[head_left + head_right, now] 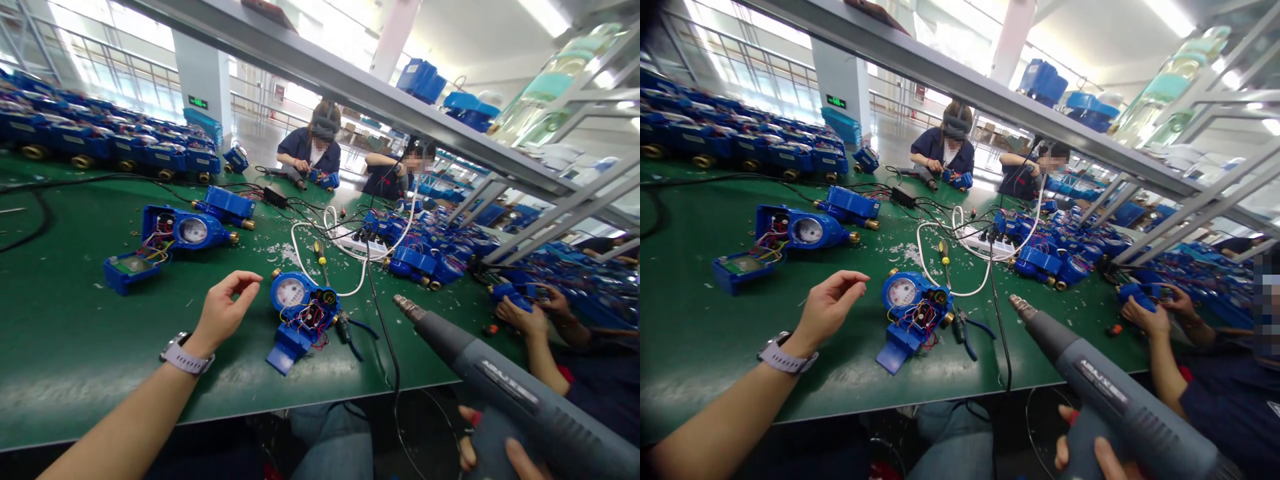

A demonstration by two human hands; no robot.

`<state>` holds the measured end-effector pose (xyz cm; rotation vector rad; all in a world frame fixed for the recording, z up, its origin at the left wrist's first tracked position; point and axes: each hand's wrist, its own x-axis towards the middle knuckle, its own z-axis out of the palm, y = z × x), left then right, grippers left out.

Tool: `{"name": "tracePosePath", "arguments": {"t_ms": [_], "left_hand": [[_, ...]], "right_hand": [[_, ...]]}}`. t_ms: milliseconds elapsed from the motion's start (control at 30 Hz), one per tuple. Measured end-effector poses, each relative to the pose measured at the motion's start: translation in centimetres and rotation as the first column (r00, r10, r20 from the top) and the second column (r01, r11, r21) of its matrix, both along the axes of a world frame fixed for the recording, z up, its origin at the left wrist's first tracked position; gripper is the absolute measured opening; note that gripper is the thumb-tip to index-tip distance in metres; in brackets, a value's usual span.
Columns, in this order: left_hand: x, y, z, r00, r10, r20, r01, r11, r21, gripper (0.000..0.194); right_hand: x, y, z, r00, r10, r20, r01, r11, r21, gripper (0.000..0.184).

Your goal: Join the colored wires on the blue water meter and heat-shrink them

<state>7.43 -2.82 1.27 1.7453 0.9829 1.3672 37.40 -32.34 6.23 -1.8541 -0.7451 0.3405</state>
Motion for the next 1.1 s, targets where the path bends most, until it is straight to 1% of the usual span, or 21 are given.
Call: {"name": "tracePosePath", "arguments": {"t_ms": [33,67,100,133,167,200,300,433,567,633,667,733,800,833,867,900,933,967,1000,1033,1100], "left_hand": [[0.1,-0.2,0.1,0.999,-0.026,-0.045,0.026,1.000,0.001,0.020],[0.2,-0.4,0.3,0.995,-0.055,-0.086,0.055,0.998,0.002,0.020],[0.3,-0.5,0.4,0.989,-0.084,-0.121,0.085,0.996,0.002,0.020],[0.4,-0.7,0.5,0.983,-0.111,-0.149,0.113,0.994,0.006,0.020],[0.5,-0.9,0.5,0.976,-0.135,-0.170,0.139,0.990,0.012,0.020],[0.6,-1.1,0.5,0.969,-0.157,-0.189,0.164,0.986,0.020,0.020],[0.9,-1.5,0.3,0.947,-0.216,-0.239,0.231,0.972,0.039,0.018],[1.2,-1.8,0.1,0.916,-0.284,-0.282,0.301,0.953,0.017,0.019],[1.6,-2.2,-0.1,0.901,-0.341,-0.268,0.343,0.939,-0.041,0.015],[1.8,-2.3,-0.2,0.899,-0.361,-0.246,0.348,0.932,-0.098,0.015],[1.9,-2.4,-0.2,0.899,-0.373,-0.229,0.351,0.927,-0.134,0.016],[2.1,-2.5,-0.3,0.900,-0.397,-0.182,0.358,0.908,-0.216,0.019],[2.2,-2.5,-0.2,0.900,-0.418,-0.126,0.369,0.883,-0.291,0.022],[2.3,-2.6,-0.1,0.899,-0.426,-0.101,0.376,0.870,-0.319,0.023],[2.3,-2.6,0.0,0.897,-0.434,-0.080,0.385,0.858,-0.340,0.024],[2.5,-2.7,0.2,0.894,-0.443,-0.064,0.395,0.847,-0.355,0.026],[2.6,-2.8,0.4,0.889,-0.455,-0.052,0.407,0.838,-0.364,0.027],[2.8,-2.9,0.6,0.883,-0.466,-0.045,0.419,0.830,-0.368,0.028],[3.0,-3.0,0.7,0.878,-0.476,-0.045,0.429,0.825,-0.367,0.028],[3.2,-3.1,0.8,0.874,-0.484,-0.051,0.435,0.824,-0.362,0.026],[3.5,-3.3,0.9,0.869,-0.491,-0.070,0.441,0.830,-0.341,0.021]], "right_hand": [[1.2,-0.7,-0.1,0.994,-0.012,-0.109,0.014,1.000,0.014,0.046],[2.4,-1.0,-0.5,0.951,-0.052,-0.304,0.074,0.995,0.060,0.047],[3.6,-0.9,-0.9,0.881,-0.081,-0.466,0.130,0.989,0.076,0.051],[4.7,-0.5,-1.4,0.816,-0.098,-0.570,0.172,0.982,0.076,0.057],[5.7,0.1,-2.0,0.773,-0.112,-0.625,0.195,0.979,0.066,0.062],[6.6,0.9,-2.5,0.763,-0.131,-0.633,0.202,0.978,0.042,0.066],[8.8,3.4,-3.6,0.826,-0.196,-0.529,0.194,0.979,-0.061,0.068],[11.7,6.9,-4.6,0.940,-0.222,-0.259,0.175,0.965,-0.194,0.059],[15.0,10.7,-5.2,0.963,-0.263,-0.051,0.246,0.944,-0.219,0.055],[15.9,12.4,-5.0,0.961,-0.270,0.052,0.275,0.938,-0.209,0.055],[15.8,13.1,-4.7,0.959,-0.265,0.102,0.281,0.938,-0.202,0.056],[14.0,14.0,-3.8,0.946,-0.249,0.209,0.284,0.945,-0.161,0.055],[9.9,14.2,-2.6,0.927,-0.208,0.312,0.236,0.970,-0.056,0.052],[7.1,14.1,-2.1,0.924,-0.147,0.353,0.140,0.989,0.046,0.048],[4.1,14.0,-1.6,0.943,-0.027,0.332,-0.006,0.995,0.100,0.043],[0.9,13.8,-1.3,0.959,0.137,0.247,-0.165,0.982,0.095,0.038],[-2.2,13.7,-1.2,0.942,0.314,0.114,-0.321,0.946,0.043,0.036],[-5.1,13.7,-1.2,0.896,0.443,-0.033,-0.443,0.896,0.025,0.036],[-7.6,13.8,-1.4,0.841,0.513,-0.171,-0.517,0.856,0.027,0.038],[-9.6,14.1,-1.7,0.789,0.545,-0.283,-0.556,0.830,0.048,0.041],[-12.3,14.9,-2.5,0.740,0.525,-0.419,-0.531,0.839,0.114,0.044]]}}
